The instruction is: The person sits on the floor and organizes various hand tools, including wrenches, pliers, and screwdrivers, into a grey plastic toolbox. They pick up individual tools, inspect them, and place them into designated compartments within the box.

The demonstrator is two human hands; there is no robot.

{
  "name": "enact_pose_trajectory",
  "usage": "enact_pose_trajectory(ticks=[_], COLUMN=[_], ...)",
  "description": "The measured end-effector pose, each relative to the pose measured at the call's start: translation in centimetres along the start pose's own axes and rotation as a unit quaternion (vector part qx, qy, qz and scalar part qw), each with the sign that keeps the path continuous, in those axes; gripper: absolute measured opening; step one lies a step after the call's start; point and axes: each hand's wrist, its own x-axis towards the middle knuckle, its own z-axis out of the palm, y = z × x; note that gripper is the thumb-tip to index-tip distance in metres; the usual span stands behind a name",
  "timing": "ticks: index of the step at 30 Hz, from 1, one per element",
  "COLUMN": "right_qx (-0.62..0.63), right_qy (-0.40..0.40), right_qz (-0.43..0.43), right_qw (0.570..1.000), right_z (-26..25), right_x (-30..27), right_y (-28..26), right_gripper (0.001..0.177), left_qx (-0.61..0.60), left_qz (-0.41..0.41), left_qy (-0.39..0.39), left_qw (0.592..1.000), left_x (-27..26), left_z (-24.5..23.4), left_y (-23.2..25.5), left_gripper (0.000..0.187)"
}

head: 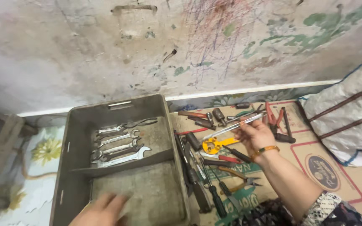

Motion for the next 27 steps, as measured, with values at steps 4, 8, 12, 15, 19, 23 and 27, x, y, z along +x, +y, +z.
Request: enact_pose_trajectory(ticks=[4, 8, 12, 15, 19, 23, 27], right_qx=[0.017, 0.056, 0.076, 0.098, 0.13, 0.137, 0.163], right_qy=[-0.06, -0.129, -0.165, -0.181, -0.177, -0.182, -0.198], right_qz=[0.041, 0.046, 0.061, 0.072, 0.072, 0.073, 0.091], right_qw=[0.997, 0.989, 0.981, 0.976, 0.973, 0.971, 0.962], right_z=[1.4, 2.6, 2.8, 2.4, 2.1, 2.3, 1.8], right_x=[-6.7, -11.4, -14.7, -16.5, -17.6, -18.2, -18.7], right_y=[-2.5, -4.7, -5.4, -5.5, -4.9, -3.4, -2.2], right_gripper=[0.012, 0.01, 0.007, 0.007, 0.005, 0.005, 0.011], left_qx=[-0.169, -0.198, -0.182, -0.167, -0.263, -0.354, -0.416], left_qz=[0.127, 0.087, 0.096, 0.064, 0.022, -0.018, -0.032], left_qy=[0.204, 0.158, 0.13, 0.117, 0.106, 0.11, 0.144], left_qw=[0.956, 0.963, 0.97, 0.977, 0.959, 0.928, 0.897], left_x=[1.2, -0.7, -3.5, -3.6, -2.1, -0.7, 0.0], left_z=[-4.1, -9.0, -10.2, -9.3, -6.7, -4.2, -2.2], left_y=[9.0, 14.4, 17.3, 17.8, 16.4, 14.2, 12.2], left_gripper=[0.049, 0.052, 0.055, 0.057, 0.036, 0.023, 0.021])
